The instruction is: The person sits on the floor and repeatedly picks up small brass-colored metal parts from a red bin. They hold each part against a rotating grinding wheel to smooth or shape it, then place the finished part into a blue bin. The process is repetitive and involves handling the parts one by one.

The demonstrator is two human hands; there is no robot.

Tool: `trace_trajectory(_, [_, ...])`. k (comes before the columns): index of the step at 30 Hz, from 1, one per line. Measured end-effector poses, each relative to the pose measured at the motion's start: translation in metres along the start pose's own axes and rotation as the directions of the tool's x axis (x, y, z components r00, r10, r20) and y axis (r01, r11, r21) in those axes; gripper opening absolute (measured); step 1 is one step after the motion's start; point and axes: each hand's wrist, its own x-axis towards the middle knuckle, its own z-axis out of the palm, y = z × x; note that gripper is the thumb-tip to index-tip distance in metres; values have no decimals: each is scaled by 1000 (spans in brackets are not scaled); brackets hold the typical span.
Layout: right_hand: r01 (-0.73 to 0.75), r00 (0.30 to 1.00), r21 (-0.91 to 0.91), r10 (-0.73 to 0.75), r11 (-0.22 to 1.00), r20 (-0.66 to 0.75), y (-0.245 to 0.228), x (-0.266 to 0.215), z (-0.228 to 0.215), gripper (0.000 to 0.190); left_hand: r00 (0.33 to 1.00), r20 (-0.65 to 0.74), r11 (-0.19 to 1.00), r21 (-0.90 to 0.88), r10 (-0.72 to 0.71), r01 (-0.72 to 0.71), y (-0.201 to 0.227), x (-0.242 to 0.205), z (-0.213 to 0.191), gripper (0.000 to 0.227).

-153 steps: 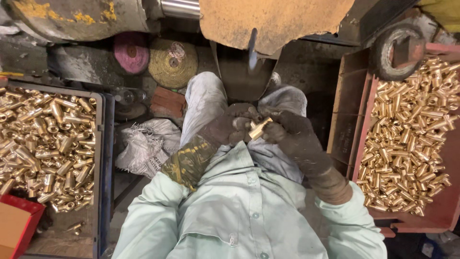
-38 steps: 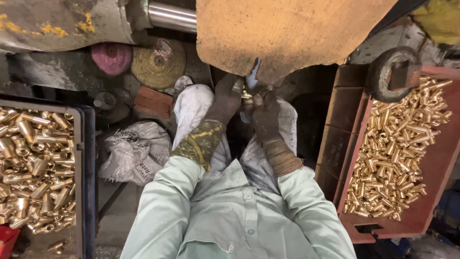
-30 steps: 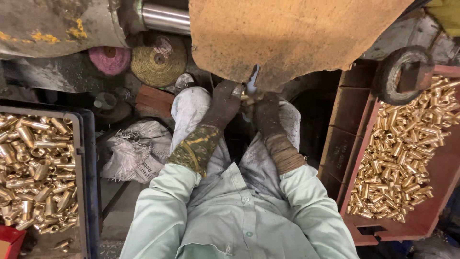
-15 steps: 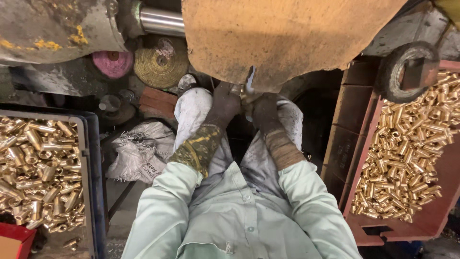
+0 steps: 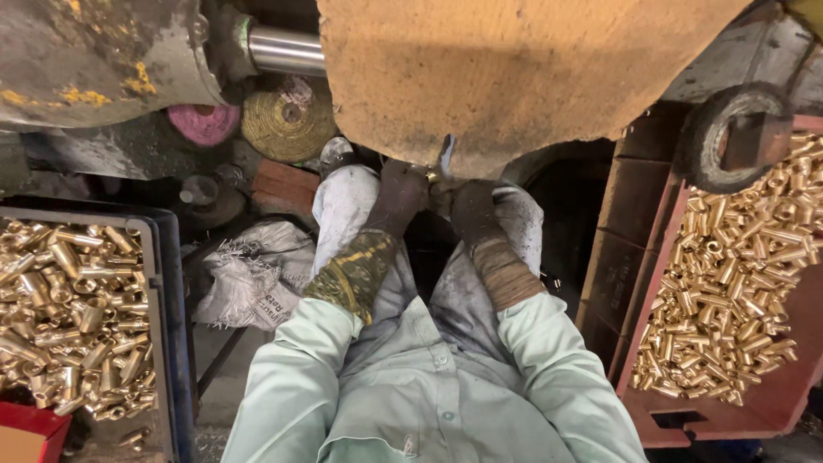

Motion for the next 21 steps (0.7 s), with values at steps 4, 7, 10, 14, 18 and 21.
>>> trace_trajectory(4, [58, 997, -242, -44, 968, 62, 19, 6, 3, 16, 984, -17, 981, -85, 175, -176, -4, 5, 10, 17])
trace_trajectory(7, [93, 994, -323, -71, 942, 81, 12, 15, -3, 19, 999, -1, 970, -237, -50, 48, 20, -4, 18, 17])
trace_trajectory(10, [102, 995, -302, -102, 948, 17, -21, 13, -24, 22, 995, 91, 957, -285, -31, 56, 46, -16, 19, 17])
trace_trajectory(14, [2, 1000, 677, 6, 736, -10, -80, -59, -72, 26, 936, 107, 934, 87, 336, -346, 66, -57, 2, 12])
trace_trajectory(18, [-93, 994, 887, -6, 453, 107, -116, -145, -91, 37, 831, 266, 784, 284, 488, -551, 79, -105, -9, 15])
trace_trajectory(21, [81, 993, 832, -113, 548, -22, -124, -173, -91, 52, 895, 145, 868, 221, 421, -444, 89, -130, 0, 21])
